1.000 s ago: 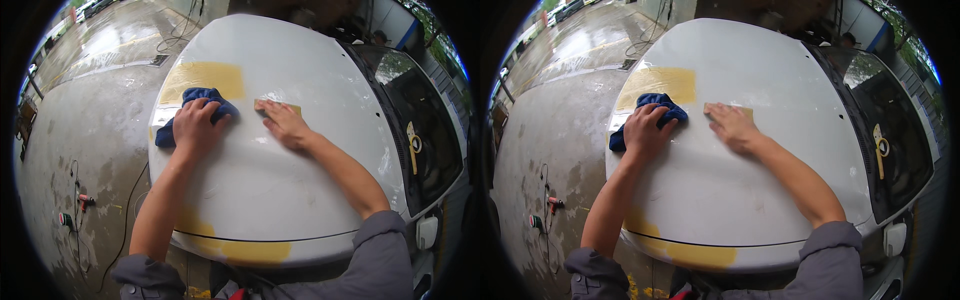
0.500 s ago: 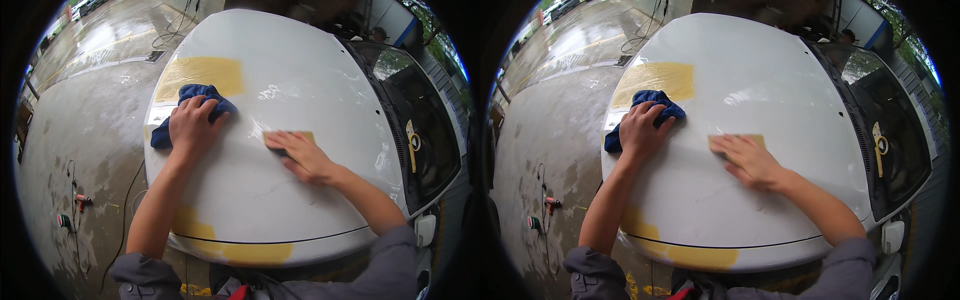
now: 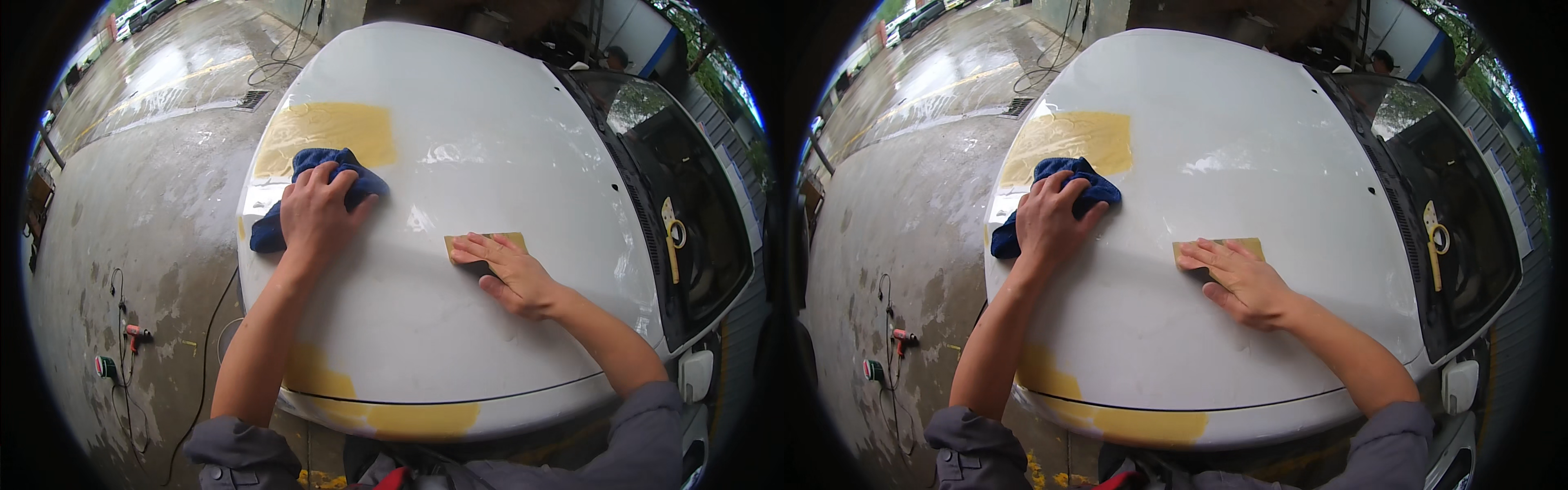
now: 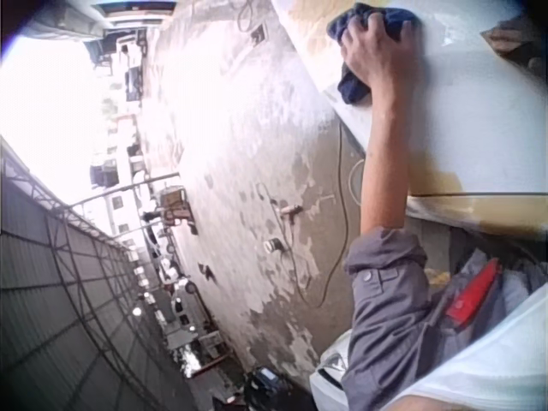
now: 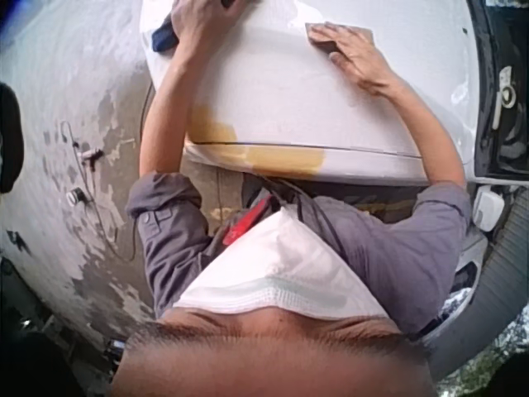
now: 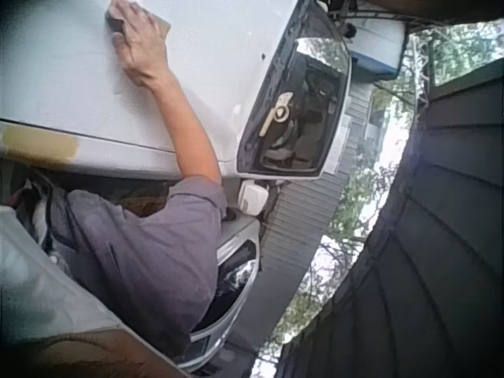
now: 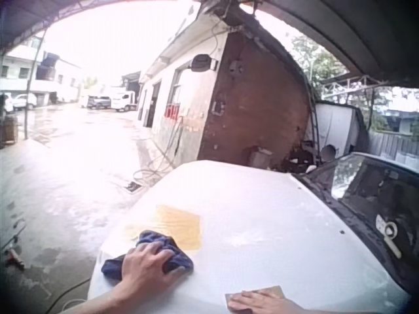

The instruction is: The person sands the front bumper and hood of a white car using a sanding block and water from a bucket. They repeatedly dip the block into the bucket and wipe the surface with a cloth while working on the fender and hood areas.

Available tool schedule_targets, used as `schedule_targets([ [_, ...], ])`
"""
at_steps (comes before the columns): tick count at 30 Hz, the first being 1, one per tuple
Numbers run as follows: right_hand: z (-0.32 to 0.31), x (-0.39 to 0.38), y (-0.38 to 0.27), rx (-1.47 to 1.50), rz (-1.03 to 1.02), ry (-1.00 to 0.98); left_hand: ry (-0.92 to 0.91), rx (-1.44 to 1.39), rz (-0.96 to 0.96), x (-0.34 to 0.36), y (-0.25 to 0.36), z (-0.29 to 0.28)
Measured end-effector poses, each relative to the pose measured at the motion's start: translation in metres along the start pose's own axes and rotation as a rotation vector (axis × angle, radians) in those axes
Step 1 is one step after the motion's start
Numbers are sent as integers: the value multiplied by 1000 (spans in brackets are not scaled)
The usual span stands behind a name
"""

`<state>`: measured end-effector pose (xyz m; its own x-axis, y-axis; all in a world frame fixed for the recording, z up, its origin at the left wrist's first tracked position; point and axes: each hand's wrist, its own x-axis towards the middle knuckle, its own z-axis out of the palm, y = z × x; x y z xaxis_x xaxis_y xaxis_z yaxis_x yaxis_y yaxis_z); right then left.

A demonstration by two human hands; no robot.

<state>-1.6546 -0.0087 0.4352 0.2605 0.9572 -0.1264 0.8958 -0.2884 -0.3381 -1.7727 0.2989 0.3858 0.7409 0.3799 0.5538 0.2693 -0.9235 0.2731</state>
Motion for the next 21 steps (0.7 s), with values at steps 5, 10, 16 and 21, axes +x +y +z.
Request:
schedule_targets([
  [5, -19, 79, 46, -71, 96, 155, -63, -2, 68, 24, 25, 13],
  [10, 14, 33, -2, -186, -69, 81, -35, -46, 68, 12, -2, 3],
  [16, -7, 0, 27, -98, 29, 144, -84, -289, 340, 49, 91, -3],
  [21, 0, 4, 4, -95, 44, 198, -52, -283, 535, 94, 212, -25],
])
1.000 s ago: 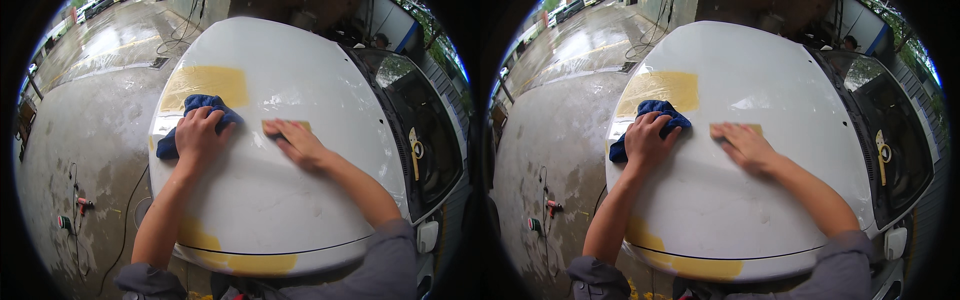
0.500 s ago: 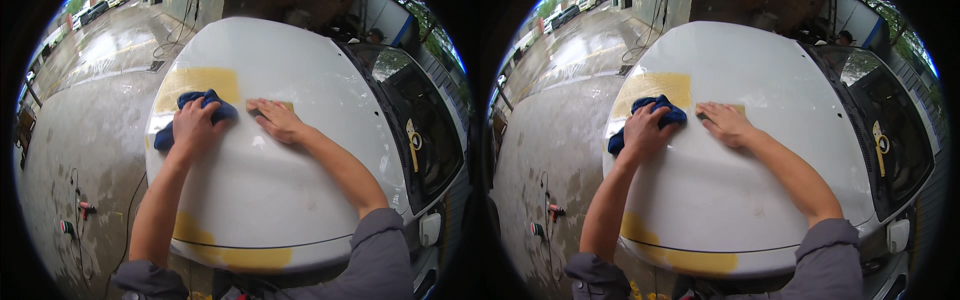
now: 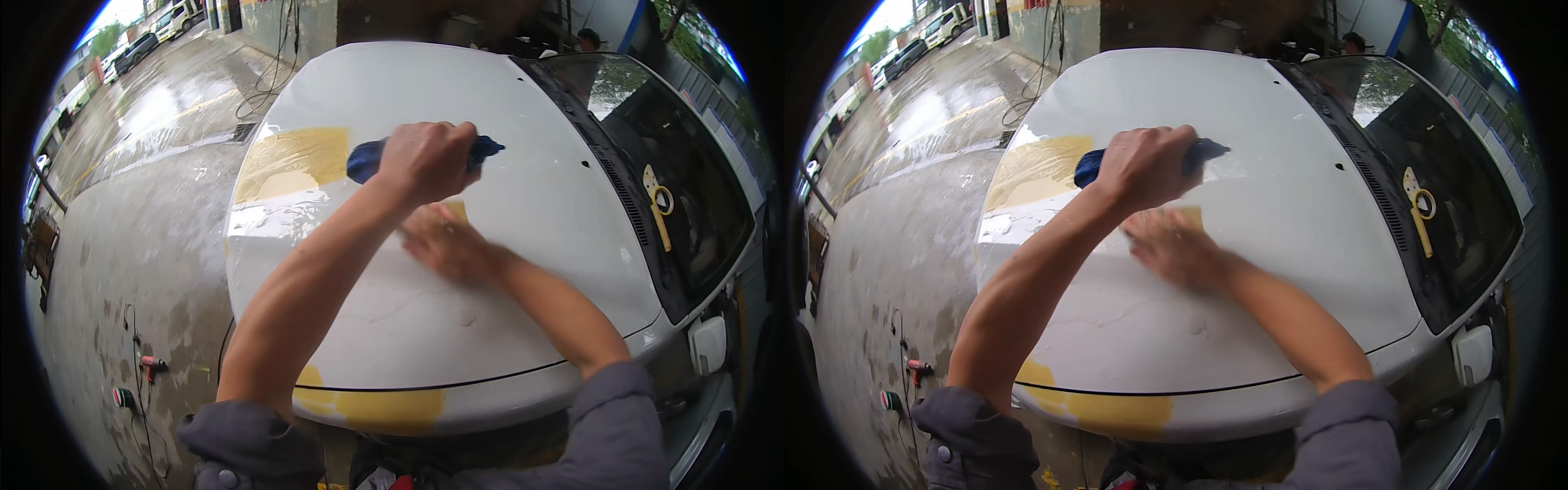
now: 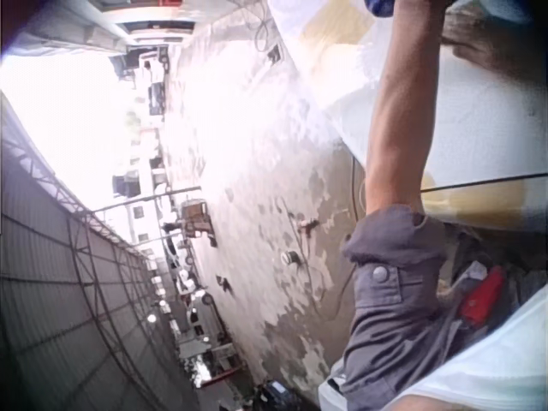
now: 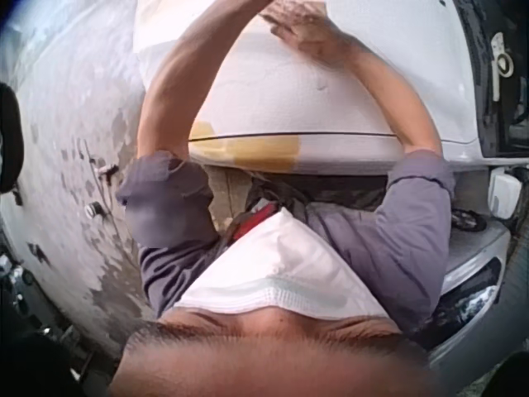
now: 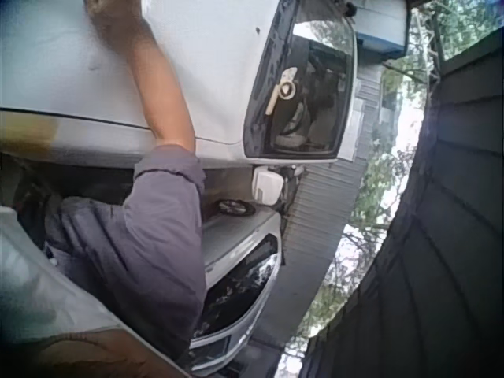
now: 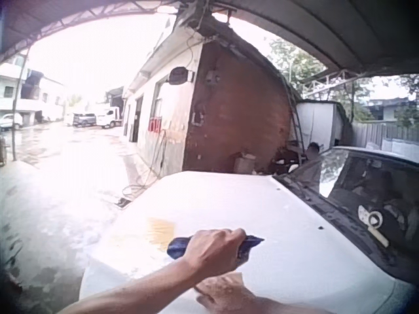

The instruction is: The person sands the front bumper and hood of a white car using a sanding block and water from a bucket. They repeatedly dip the block into the bucket and wipe the surface with a cloth while working on the fender and hood areas.

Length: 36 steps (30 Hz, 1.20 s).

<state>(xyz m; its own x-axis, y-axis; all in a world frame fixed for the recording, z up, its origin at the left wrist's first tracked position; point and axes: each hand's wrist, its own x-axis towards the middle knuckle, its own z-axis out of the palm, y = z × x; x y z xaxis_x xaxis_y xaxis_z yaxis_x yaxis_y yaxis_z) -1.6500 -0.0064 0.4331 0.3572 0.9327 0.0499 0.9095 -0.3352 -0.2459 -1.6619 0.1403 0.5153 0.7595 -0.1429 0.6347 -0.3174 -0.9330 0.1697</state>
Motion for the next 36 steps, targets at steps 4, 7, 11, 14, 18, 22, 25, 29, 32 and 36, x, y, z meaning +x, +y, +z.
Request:
schedule_targets([
  [4, -2, -49, 3, 75, -27, -78, -105, -43, 29, 17, 23, 8],
  [7, -38, -20, 9, 106, 251, -91, -94, -89, 140, 34, 51, 19],
  [11, -52, 5, -1, 78, 321, -186, -120, -2, 103, 20, 27, 16],
  [14, 6, -55, 33, -34, -4, -74, -40, 10, -34, -34, -51, 3],
  [18, -8, -17, 63, -107, 9, -185, 134, 141, -267, -135, -120, -20],
  [22, -24, 84, 128, -262, 232, -62, 170, 203, -418, -155, -118, -11],
  [25, -14, 83, 108, -198, 267, -56, 78, 197, -442, -157, -129, -10],
  [29, -5, 5, 37, -61, -31, -203, 112, 300, -500, -191, -145, -19],
  [32, -9, 22, 63, -65, -45, -162, 131, 293, -491, -189, -145, -20],
  [36, -28, 136, 155, -213, 330, 163, 147, 217, -450, -164, -138, -8],
])
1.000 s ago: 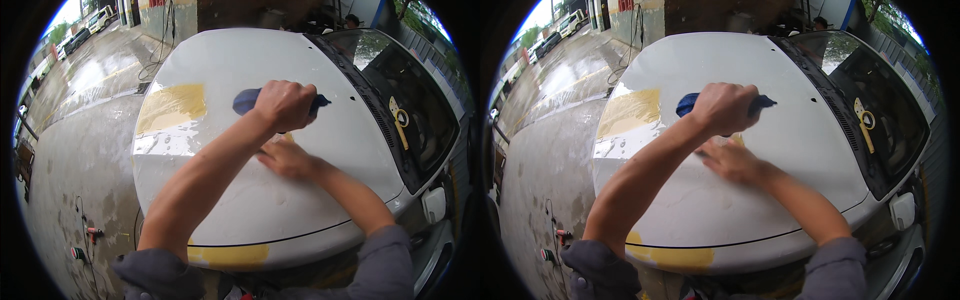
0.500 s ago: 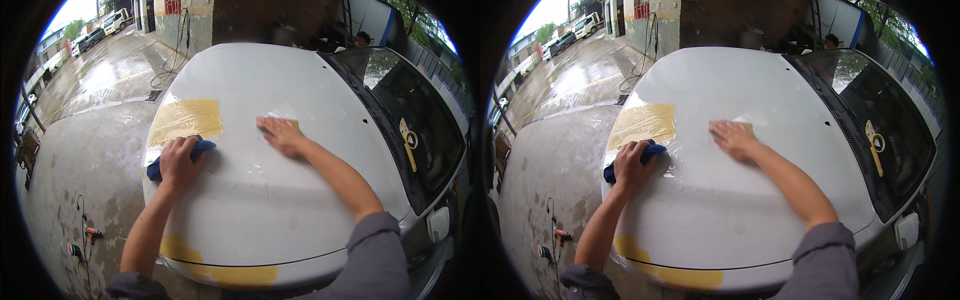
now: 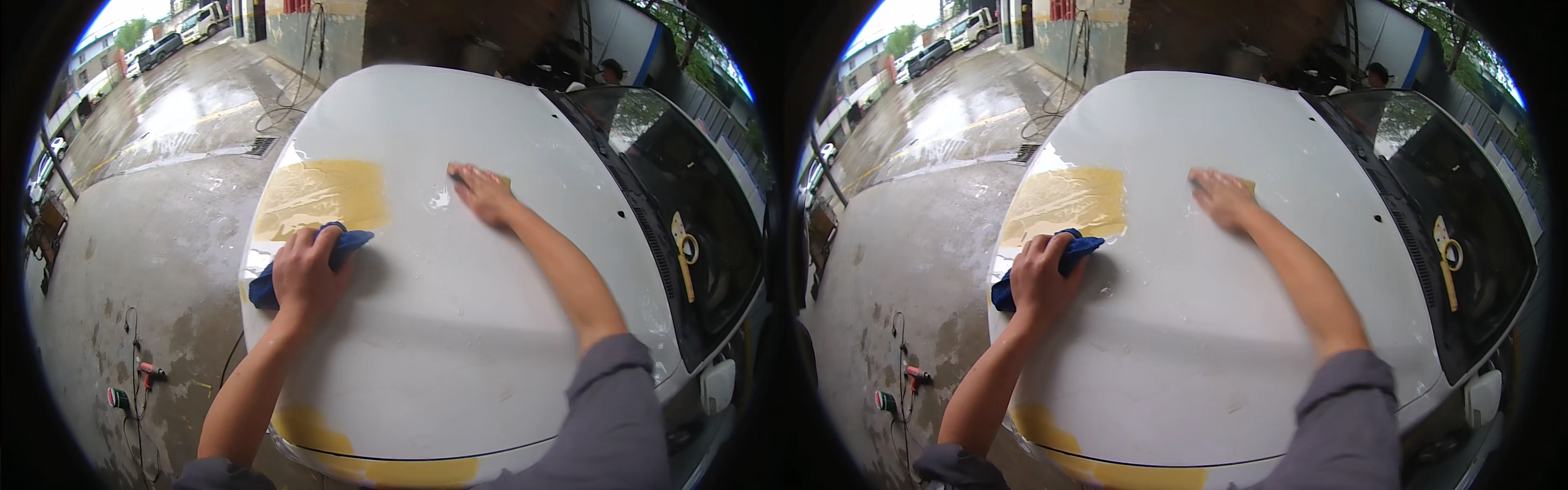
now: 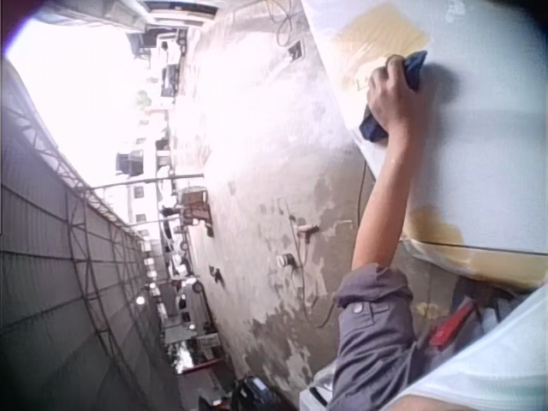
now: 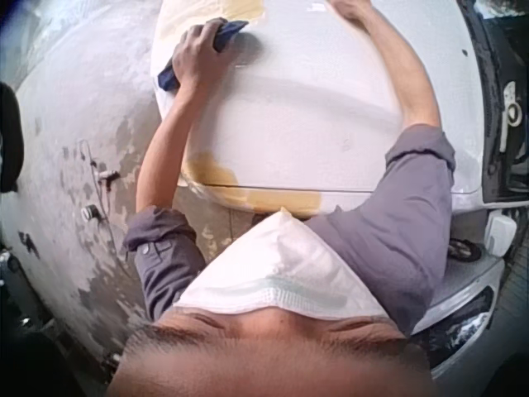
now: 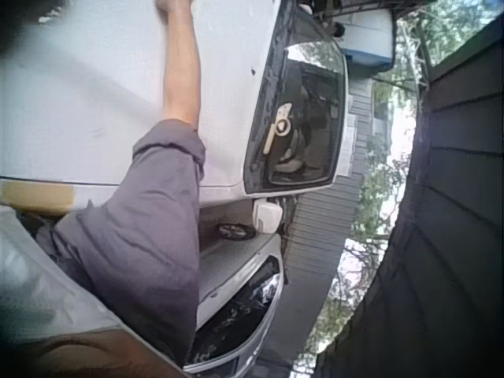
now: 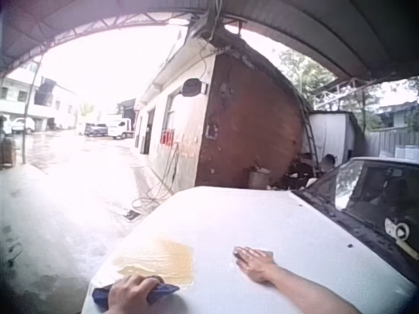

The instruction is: The person sands the front bumper and hood of a white car using a sanding block and water from a bucket. They repeatedly dip the block into the bucket and wipe the surface with a cloth while working on the fender and hood areas.

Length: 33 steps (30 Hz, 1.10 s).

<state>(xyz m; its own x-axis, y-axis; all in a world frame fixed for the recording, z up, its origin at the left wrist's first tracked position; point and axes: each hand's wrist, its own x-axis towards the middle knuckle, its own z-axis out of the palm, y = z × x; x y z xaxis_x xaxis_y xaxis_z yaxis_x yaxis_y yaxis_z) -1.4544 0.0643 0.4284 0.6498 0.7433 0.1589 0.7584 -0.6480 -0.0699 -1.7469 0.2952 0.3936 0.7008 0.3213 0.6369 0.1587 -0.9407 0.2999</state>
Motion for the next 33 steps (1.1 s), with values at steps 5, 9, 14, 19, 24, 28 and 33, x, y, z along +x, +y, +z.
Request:
schedule_targets([
  [5, 12, 9, -25, -45, -80, -95, -12, -17, 2, 0, 5, 1],
  [9, -5, -119, -78, 163, -576, -193, -36, 58, -69, -15, -19, -21],
  [14, 11, -6, -17, 20, -244, -212, -44, 20, -56, -7, -5, -9],
  [19, 24, 74, -8, -37, -34, -145, -20, -35, -28, 6, 15, -3],
  [24, 5, -72, -79, 97, -581, -295, -56, 58, -101, -20, -15, -21],
  [28, 21, 3, -50, 32, -489, -227, -51, 26, -87, -11, -11, -15],
  [33, 25, 94, -44, -26, -170, -174, -19, -54, -34, 4, 8, -3],
])
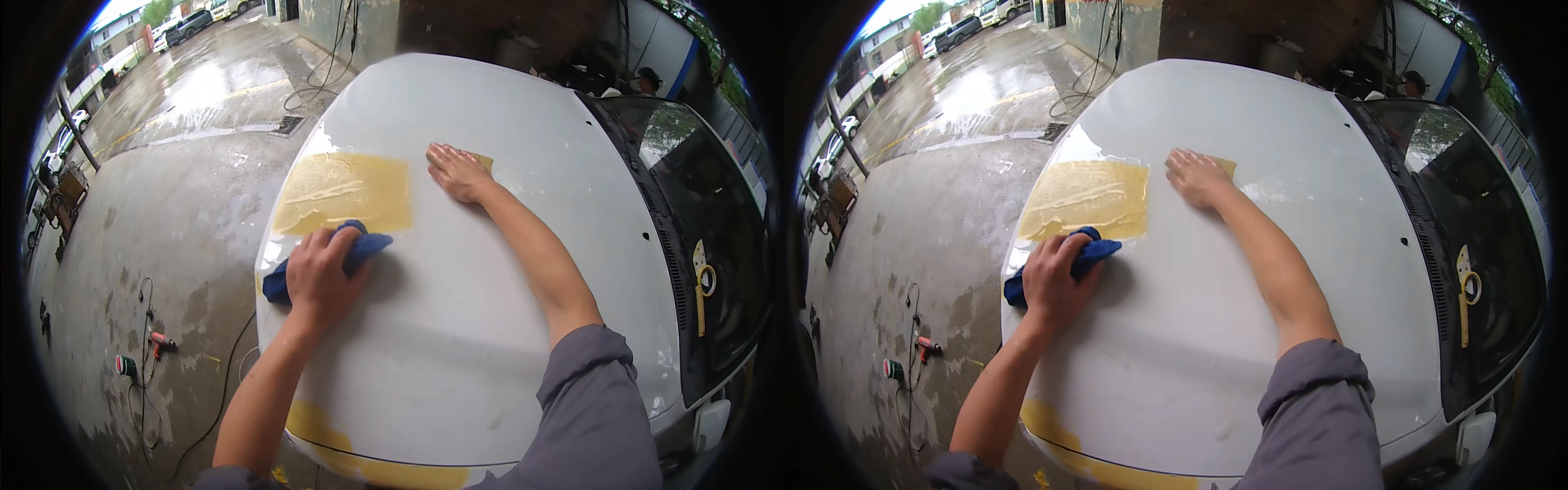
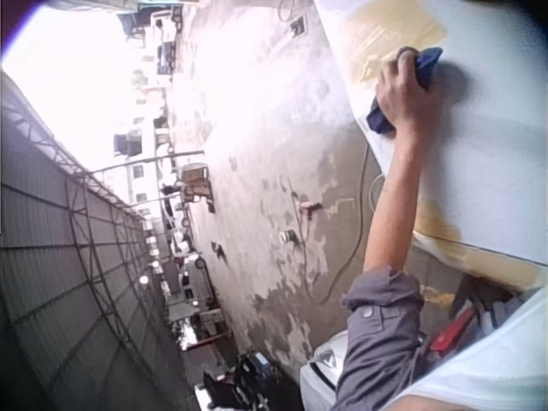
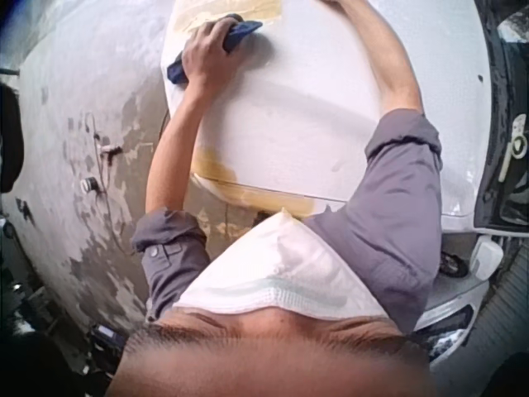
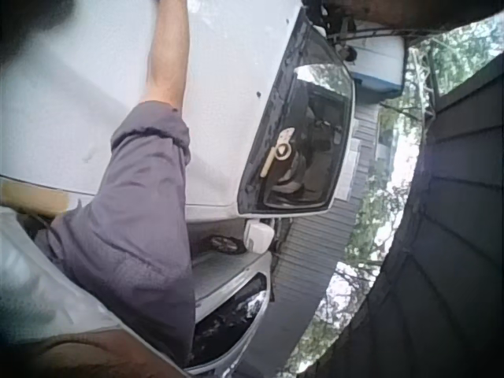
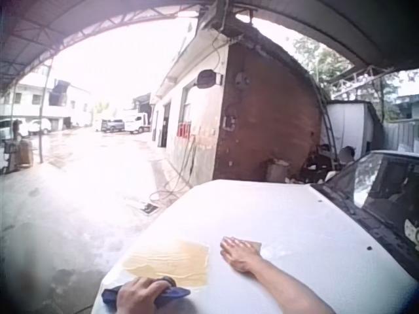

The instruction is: The person sands the front bumper and hood of a white car using a sanding block and water from a bucket. They repeatedly dip the block into the bucket and wipe the surface with a cloth while working on the fender and hood areas.

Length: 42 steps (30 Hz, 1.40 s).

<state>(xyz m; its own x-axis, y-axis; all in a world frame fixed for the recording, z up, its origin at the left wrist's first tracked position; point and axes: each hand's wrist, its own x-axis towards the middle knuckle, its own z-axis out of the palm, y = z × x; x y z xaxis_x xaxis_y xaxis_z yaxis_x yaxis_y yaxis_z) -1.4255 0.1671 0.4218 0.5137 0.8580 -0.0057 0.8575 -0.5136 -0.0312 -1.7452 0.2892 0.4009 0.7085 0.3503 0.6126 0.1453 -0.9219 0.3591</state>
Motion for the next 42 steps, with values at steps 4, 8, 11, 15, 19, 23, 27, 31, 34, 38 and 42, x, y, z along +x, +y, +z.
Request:
schedule_targets([
  [4, 19, -77, -50, 66, -204, -66, -40, 75, -59, -14, -17, -9],
  [8, -1, -146, -51, 41, -323, -223, -21, 116, -73, -15, -26, -15],
  [11, 4, -52, -15, 54, -110, -69, -26, 75, -62, -11, -21, -12],
  [15, 1, 13, 31, 17, 97, 79, 5, -21, 1, 10, 2, 3],
  [19, 23, -68, -38, 71, -184, -21, -9, 55, -46, -8, -19, -10],
  [23, 3, -156, -10, 47, -268, -127, -7, 94, -65, -11, -22, -15],
  [27, -21, -46, 60, 99, 113, -10, -14, 44, -43, -2, -14, -5],
  [31, -4, -15, 113, 22, 305, 198, 6, -31, 25, 12, 4, 7],
  [34, 21, -77, 11, 64, -82, -9, -11, 82, -48, -8, -20, -10],
  [38, 1, -145, 14, 99, -218, -152, -9, 110, -75, -14, -25, -17],
  [42, -13, -46, 113, 102, 177, 149, -10, 19, -13, 5, -8, 3],
])
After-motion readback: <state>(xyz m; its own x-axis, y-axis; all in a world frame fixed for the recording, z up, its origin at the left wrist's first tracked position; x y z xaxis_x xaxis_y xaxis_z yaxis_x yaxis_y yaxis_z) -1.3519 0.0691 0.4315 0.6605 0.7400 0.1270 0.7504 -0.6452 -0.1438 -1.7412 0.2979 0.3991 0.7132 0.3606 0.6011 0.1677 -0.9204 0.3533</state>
